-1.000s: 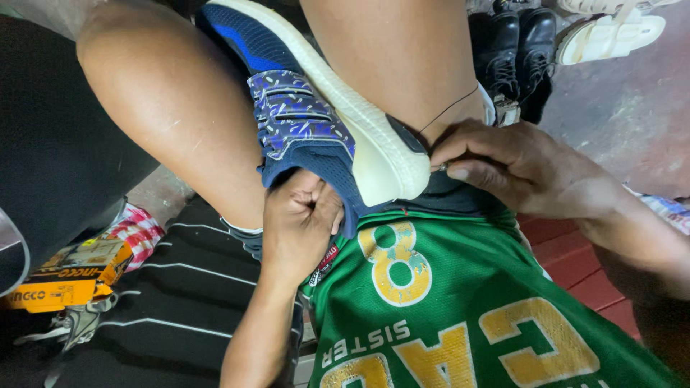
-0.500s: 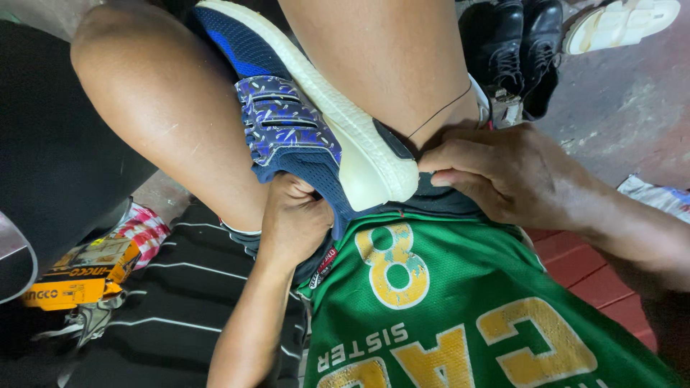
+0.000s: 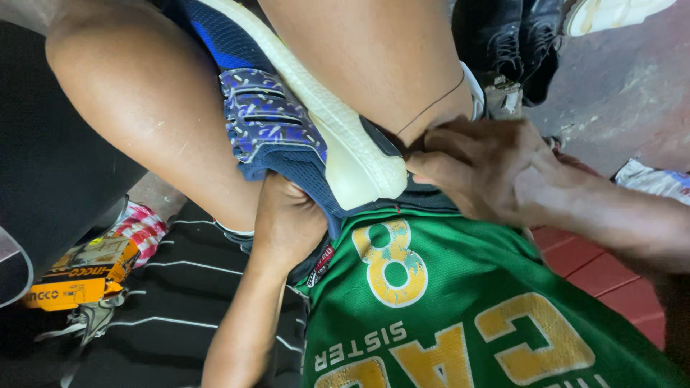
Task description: The person is repairing a blue and white sneaker by sewing the sole to the upper part. They use a needle and thread to stitch along the edge of the shoe, pulling the thread tight and making multiple passes to secure the sole.
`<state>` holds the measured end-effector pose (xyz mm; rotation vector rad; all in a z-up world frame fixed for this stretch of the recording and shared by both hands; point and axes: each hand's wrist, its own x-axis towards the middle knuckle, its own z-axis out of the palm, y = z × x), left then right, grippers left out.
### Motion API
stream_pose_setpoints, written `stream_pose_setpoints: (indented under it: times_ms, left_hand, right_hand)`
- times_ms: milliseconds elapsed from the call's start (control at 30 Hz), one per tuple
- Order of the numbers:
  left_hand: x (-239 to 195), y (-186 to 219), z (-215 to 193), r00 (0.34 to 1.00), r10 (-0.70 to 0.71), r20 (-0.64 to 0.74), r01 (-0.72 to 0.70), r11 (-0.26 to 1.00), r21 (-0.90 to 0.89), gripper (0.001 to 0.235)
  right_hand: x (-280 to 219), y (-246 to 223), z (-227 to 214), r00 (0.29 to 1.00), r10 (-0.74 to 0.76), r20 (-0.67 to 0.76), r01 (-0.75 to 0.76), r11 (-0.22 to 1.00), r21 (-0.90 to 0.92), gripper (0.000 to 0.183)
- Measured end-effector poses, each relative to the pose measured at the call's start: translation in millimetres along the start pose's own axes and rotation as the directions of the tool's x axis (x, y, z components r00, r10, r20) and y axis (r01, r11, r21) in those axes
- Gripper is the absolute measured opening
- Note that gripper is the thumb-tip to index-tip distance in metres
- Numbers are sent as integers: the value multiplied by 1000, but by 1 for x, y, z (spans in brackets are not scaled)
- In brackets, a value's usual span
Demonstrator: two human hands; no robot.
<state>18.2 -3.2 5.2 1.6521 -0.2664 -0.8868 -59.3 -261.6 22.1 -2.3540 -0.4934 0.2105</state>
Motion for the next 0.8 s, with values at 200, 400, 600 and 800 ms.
stream_pose_setpoints:
  times_ms: [200, 400, 600, 800]
  left_hand:
    - [-3, 7, -5, 999, -20, 27, 16, 988, 155, 7]
    - [1, -1, -5, 997, -55, 61, 42, 981, 190, 10]
    - [3, -4, -4, 995, -67, 69, 56, 988, 144, 9]
    - [2, -11, -1, 997, -52, 65, 46, 996, 80, 9]
  right_hand:
    - [8, -36, -8, 964, 255, 76, -256, 967, 6, 27]
    - [14, -28, -18, 957, 234, 171, -245, 969, 45, 29]
    - [0, -16, -5, 983, 180, 23, -177, 980, -93, 29]
    - [-7, -9, 9, 974, 207, -95, -221, 961, -164, 34]
